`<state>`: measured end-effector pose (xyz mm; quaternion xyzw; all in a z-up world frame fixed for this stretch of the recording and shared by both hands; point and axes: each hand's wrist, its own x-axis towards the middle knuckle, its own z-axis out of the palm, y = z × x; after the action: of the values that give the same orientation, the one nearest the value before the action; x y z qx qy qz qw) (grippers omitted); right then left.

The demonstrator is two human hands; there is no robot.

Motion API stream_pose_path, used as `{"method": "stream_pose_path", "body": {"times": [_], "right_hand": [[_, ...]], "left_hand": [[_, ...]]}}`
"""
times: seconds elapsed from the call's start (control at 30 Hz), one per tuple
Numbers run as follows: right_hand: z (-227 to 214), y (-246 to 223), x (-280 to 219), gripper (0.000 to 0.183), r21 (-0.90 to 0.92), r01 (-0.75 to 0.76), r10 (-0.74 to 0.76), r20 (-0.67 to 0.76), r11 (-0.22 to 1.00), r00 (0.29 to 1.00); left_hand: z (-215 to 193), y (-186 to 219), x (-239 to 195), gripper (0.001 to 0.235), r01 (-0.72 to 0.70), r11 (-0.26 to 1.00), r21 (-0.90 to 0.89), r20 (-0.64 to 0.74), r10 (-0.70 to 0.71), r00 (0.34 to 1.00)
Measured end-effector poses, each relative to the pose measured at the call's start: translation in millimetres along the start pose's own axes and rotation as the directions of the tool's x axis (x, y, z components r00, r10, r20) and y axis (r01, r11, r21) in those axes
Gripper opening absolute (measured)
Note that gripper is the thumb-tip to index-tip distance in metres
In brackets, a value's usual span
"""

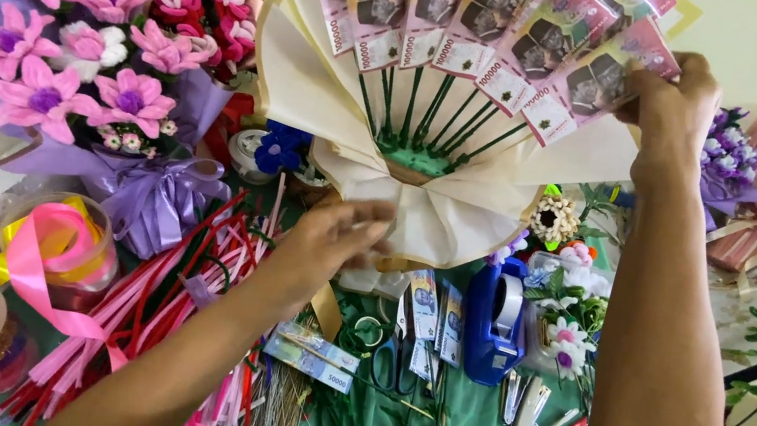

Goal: The person assembles a money bouquet by inserting banknotes attached to green sticks into a foam base and arranging them in a fan shape. They adjust the positioning of the notes and wrap the base with white paper, then handle additional banknotes and sticks on the table.

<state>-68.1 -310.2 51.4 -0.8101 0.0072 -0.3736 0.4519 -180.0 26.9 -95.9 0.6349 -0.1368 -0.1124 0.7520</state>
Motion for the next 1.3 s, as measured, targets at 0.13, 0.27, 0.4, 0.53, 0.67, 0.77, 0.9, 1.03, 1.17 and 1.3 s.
{"method": "stream_pose_path", "body": {"times": [0.13,0.27,0.4,0.53,0.67,0.77,0.9,1.03,1.17,1.3], "right_hand": [[3.7,4.5,-8.1,0.015,0.207,-0.174,0.176,0.007,0.963,0.984],[10.8,-0.1,-25.0,0.004,0.104,-0.242,0.239,0.038,0.965,0.970],[19.8,16.6,-23.3,0.012,0.073,-0.222,0.215,0.093,0.972,0.972],[30.8,24.6,-20.8,0.015,0.042,-0.236,0.233,0.072,0.971,0.970],[40.3,9.6,-52.4,0.018,-0.079,-0.356,0.363,0.098,0.931,0.927],[57.5,12.3,-77.8,0.021,0.178,-0.392,0.323,0.322,0.903,0.890],[94.5,53.6,-80.0,0.033,0.335,-0.494,0.399,0.313,0.802,0.862],[112.4,60.8,-87.8,0.046,0.363,-0.447,0.363,0.278,0.817,0.889],[98.2,56.4,-100.8,0.047,0.295,-0.402,0.340,0.242,0.867,0.909],[68.5,39.3,-128.9,0.037,0.168,-0.288,0.260,0.172,0.943,0.950]], "left_hand": [[-14.4,-20.3,-36.5,0.040,0.114,0.993,-0.018,-0.059,-0.115,0.992],[-29.4,-46.6,-72.2,0.053,0.145,0.989,-0.024,-0.093,-0.147,0.985],[-43.4,-79.0,-91.1,0.045,0.194,0.970,-0.144,-0.167,-0.217,0.962],[-63.2,-117.3,-94.4,0.038,0.130,0.949,-0.287,-0.215,-0.197,0.957],[-50.0,-90.3,-98.8,0.038,0.222,0.942,-0.253,-0.245,-0.284,0.927],[-34.8,-73.1,-89.5,0.038,0.190,0.975,-0.116,-0.170,-0.208,0.963],[-0.5,-49.3,-43.3,0.035,-0.394,0.843,0.367,0.100,0.385,0.918],[31.5,-52.7,67.5,0.032,-0.575,0.381,0.724,0.199,0.682,0.703],[53.2,-29.4,150.5,0.026,-0.442,0.398,0.803,0.191,0.532,0.825],[65.4,-38.6,224.4,0.029,-0.339,0.407,0.848,0.130,0.460,0.878]]}}
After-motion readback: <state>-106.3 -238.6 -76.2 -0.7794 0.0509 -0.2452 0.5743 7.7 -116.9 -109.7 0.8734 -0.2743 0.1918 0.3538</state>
